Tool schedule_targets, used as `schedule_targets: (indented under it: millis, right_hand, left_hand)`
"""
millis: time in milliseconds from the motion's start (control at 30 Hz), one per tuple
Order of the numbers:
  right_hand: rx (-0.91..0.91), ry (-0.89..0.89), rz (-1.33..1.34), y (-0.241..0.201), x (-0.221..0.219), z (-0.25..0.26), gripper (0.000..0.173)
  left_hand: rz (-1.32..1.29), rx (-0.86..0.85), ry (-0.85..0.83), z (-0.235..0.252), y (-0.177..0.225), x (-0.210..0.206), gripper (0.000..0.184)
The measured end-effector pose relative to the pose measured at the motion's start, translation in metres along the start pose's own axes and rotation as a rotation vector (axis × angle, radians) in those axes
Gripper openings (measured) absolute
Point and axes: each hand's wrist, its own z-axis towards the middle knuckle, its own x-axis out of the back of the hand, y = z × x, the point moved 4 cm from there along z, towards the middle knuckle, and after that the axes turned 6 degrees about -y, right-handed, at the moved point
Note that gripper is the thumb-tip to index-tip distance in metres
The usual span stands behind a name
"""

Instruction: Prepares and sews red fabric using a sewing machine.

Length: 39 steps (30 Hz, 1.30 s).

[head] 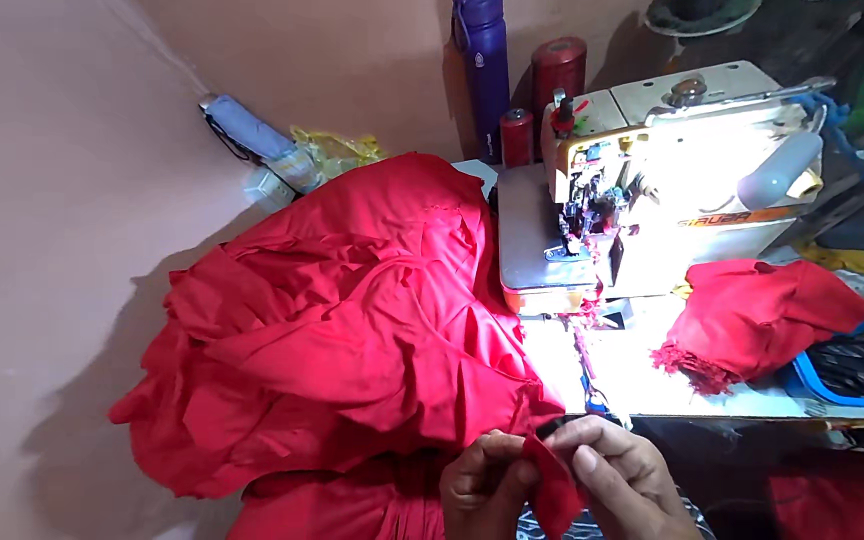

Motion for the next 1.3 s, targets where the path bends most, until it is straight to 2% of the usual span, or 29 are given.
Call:
schedule_targets:
  millis: [100, 167, 267, 367, 467, 567, 667, 733, 800, 867, 967, 1133, 1233, 1300]
  right_hand:
    - [-0.129, -0.004, 0.23, 0.004, -0.006, -0.001, 0.027]
    - [-0.167, 0.002, 0.186, 0.007, -0.008, -0.002, 0.026]
    - [-0.157, 0.016, -0.079, 0.008, -0.005, -0.001, 0.034]
    - [-0.038, 0.041, -0.474, 0.004, 0.003, 0.002, 0.022]
    - [0.123, -0.087, -0.618, 0.004, 0.014, 0.008, 0.026]
    - [0.174, -0.36, -0.366, -0.009, 0.014, 0.017, 0.026]
    - [0.087, -0.58, -0.089, -0.02, 0.01, 0.024, 0.025]
    - [-0.029, -0.687, 0.024, -0.022, 0.012, 0.027, 0.021]
    - [-0.133, -0.78, 0.016, -0.027, 0.021, 0.027, 0.016]
    - [-0.186, -0.826, -0.123, -0.038, 0.037, 0.027, 0.016]
    - [-0.172, -0.795, -0.415, -0.061, 0.055, 0.024, 0.021]
    - [-0.154, -0.8, -0.885, -0.072, 0.048, 0.017, 0.019]
    - [-0.099, -0.732, -1.114, -0.06, 0.041, 0.011, 0.016]
    - [-0.051, -0.627, -1.166, -0.052, 0.042, 0.007, 0.017]
  left_hand:
    - [0.113, -0.039, 0.059, 0.0, -0.002, 0.004, 0.02]
    - [0.254, -0.085, 0.079, -0.001, -0.005, 0.003, 0.017]
    - [0.542, -0.18, 0.03, 0.0, -0.013, 0.007, 0.013]
    - [0.677, -0.24, -0.06, 0.007, -0.015, 0.016, 0.013]
    - [0.466, -0.195, -0.196, 0.01, -0.006, 0.019, 0.018]
    - [0.189, -0.033, -0.285, 0.011, 0.005, 0.023, 0.015]
    - [-0.059, 0.137, -0.511, 0.017, 0.014, 0.033, 0.013]
    - [-0.081, 0.219, -0.628, 0.019, 0.022, 0.047, 0.022]
    - [-0.027, 0.286, -0.678, 0.018, 0.038, 0.068, 0.033]
    - [0.082, 0.348, -0.677, 0.014, 0.06, 0.09, 0.038]
    - [0.412, 0.351, -0.648, 0.002, 0.091, 0.107, 0.038]
    - [0.983, 0.146, -0.671, -0.01, 0.099, 0.099, 0.035]
    - [1.076, 0.014, -0.516, -0.009, 0.085, 0.102, 0.022]
    - [1.005, -0.046, -0.366, -0.007, 0.077, 0.106, 0.025]
